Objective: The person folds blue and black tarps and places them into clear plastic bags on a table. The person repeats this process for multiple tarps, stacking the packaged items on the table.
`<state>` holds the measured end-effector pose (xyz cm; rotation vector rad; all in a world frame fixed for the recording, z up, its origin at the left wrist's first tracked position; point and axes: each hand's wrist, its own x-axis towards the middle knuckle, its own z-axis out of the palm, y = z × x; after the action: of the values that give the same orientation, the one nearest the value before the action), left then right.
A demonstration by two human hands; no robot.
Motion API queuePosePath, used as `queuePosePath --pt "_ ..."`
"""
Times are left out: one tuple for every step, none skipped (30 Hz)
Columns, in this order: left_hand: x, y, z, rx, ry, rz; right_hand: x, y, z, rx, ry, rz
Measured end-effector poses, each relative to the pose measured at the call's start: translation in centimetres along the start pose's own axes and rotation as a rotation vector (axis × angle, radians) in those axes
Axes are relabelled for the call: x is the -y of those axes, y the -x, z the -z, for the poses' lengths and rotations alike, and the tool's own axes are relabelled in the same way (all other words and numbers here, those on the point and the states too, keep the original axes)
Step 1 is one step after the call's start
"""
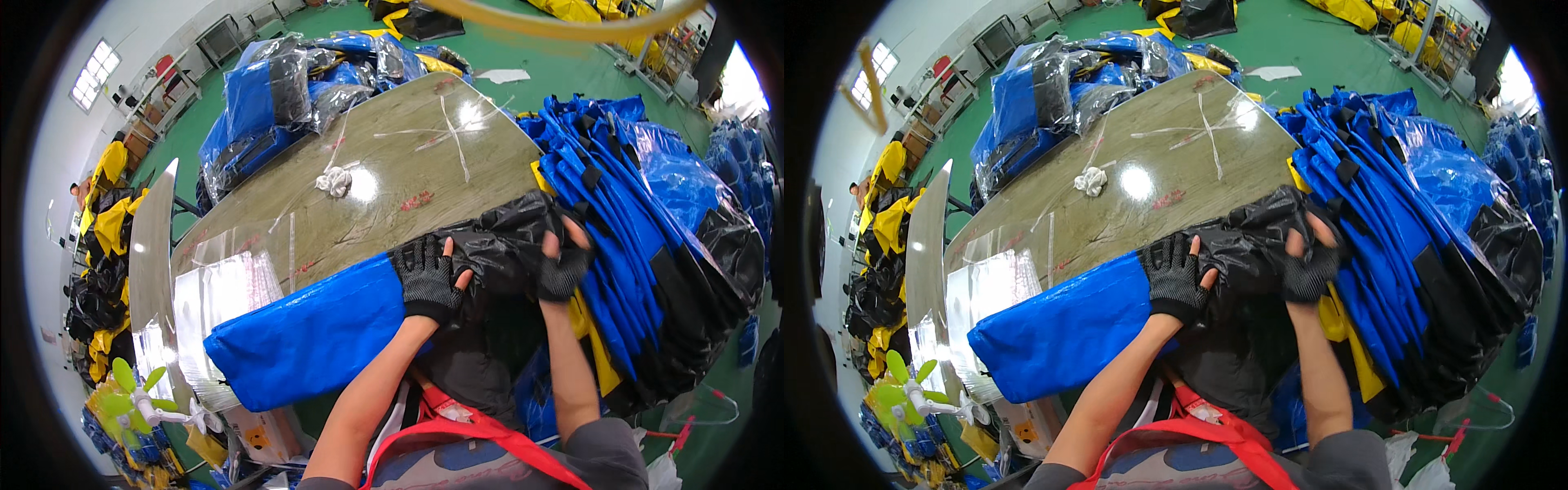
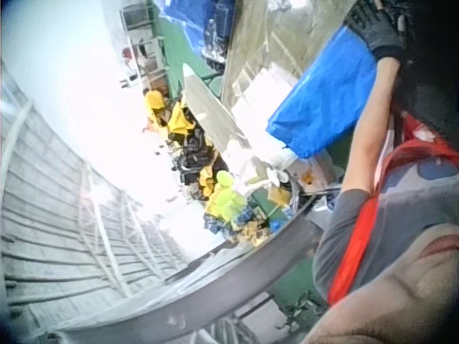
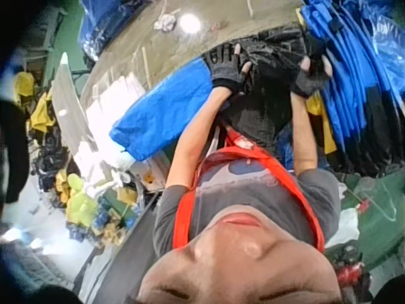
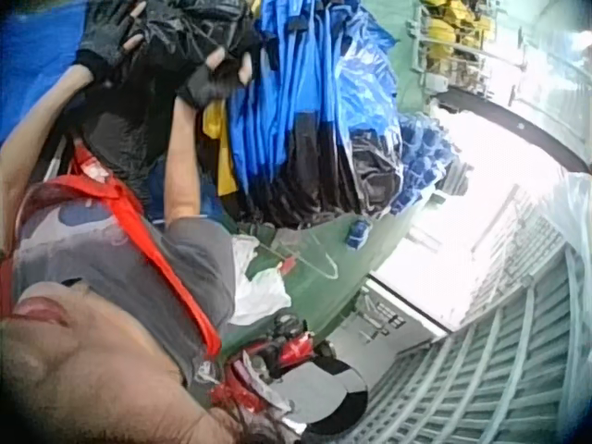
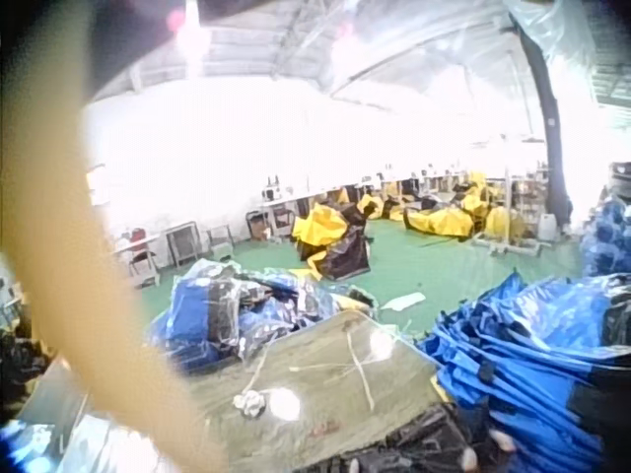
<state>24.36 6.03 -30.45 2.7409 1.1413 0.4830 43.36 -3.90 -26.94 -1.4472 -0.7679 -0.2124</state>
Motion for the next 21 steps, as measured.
queuePosePath --pt "0.0 0.1 0.3 0.033 0.01 0.034 2.1 2.2 1.0 -0.211 0.054 -0.101" --pt "-0.7 -0.1 0.4 0.043 0.028 0.015 -0.8 3.8 2.1 -0.208 0.008 -0.253" --pt "-1.1 -0.6 0.6 0.043 0.04 0.0 -3.8 5.6 3.2 -0.208 -0.041 -0.41" --pt "-1.2 -0.6 0.8 0.049 0.043 -0.004 -4.2 6.5 2.6 -0.165 -0.17 -0.602" --pt "-1.2 -0.6 0.8 0.064 0.044 0.0 -3.1 5.6 1.8 -0.134 -0.326 -0.711" --pt "-1.0 -0.6 0.8 0.059 0.021 0.007 -0.7 3.6 0.7 -0.094 -0.492 -0.818" --pt "-1.0 -0.5 0.6 0.055 0.006 0.013 1.9 2.5 0.4 -0.019 -0.75 -1.019" --pt "-0.8 -0.2 0.6 0.048 -0.013 0.025 4.2 2.3 -0.1 0.186 -0.568 -0.891" --pt "-0.7 -0.4 0.8 0.045 -0.053 -0.002 5.8 3.0 -1.1 0.493 -0.221 -0.56" --pt "1.0 0.5 -1.1 0.062 0.099 0.082 9.2 4.3 -3.4 0.628 -0.072 -0.106" --pt "2.0 1.4 -1.3 0.087 0.135 0.06 12.3 5.4 -5.3 0.61 0.08 0.355" --pt "2.9 2.3 -0.1 0.122 0.112 -0.038 12.1 7.1 -6.2 0.698 0.166 0.47" --pt "3.6 3.2 0.5 0.171 0.103 -0.164 12.0 8.9 -6.9 0.781 0.243 0.586" --pt "4.5 3.9 1.0 0.227 0.104 -0.287 11.9 9.5 -7.4 0.798 0.225 0.603" --pt "5.4 4.4 2.0 0.282 0.113 -0.411 11.7 9.8 -7.6 0.818 0.21 0.62" --pt "6.6 5.3 3.4 0.336 0.116 -0.523 11.6 10.1 -8.1 0.839 0.194 0.636" --pt "7.2 6.0 4.8 0.37 0.123 -0.627 11.2 10.5 -8.8 0.739 0.196 0.675" --pt "8.4 7.8 7.1 0.388 0.128 -0.677 11.1 10.8 -9.2 0.792 0.215 0.674" --pt "9.6 9.1 8.8 0.384 0.143 -0.685 10.7 11.2 -9.3 0.845 0.251 0.664" --pt "11.3 11.1 11.4 0.366 0.143 -0.643 10.7 11.7 -9.4 0.902 0.272 0.642" --pt "14.2 13.3 13.5 0.291 0.336 -0.455 10.1 12.1 -9.2 0.938 0.309 0.648"
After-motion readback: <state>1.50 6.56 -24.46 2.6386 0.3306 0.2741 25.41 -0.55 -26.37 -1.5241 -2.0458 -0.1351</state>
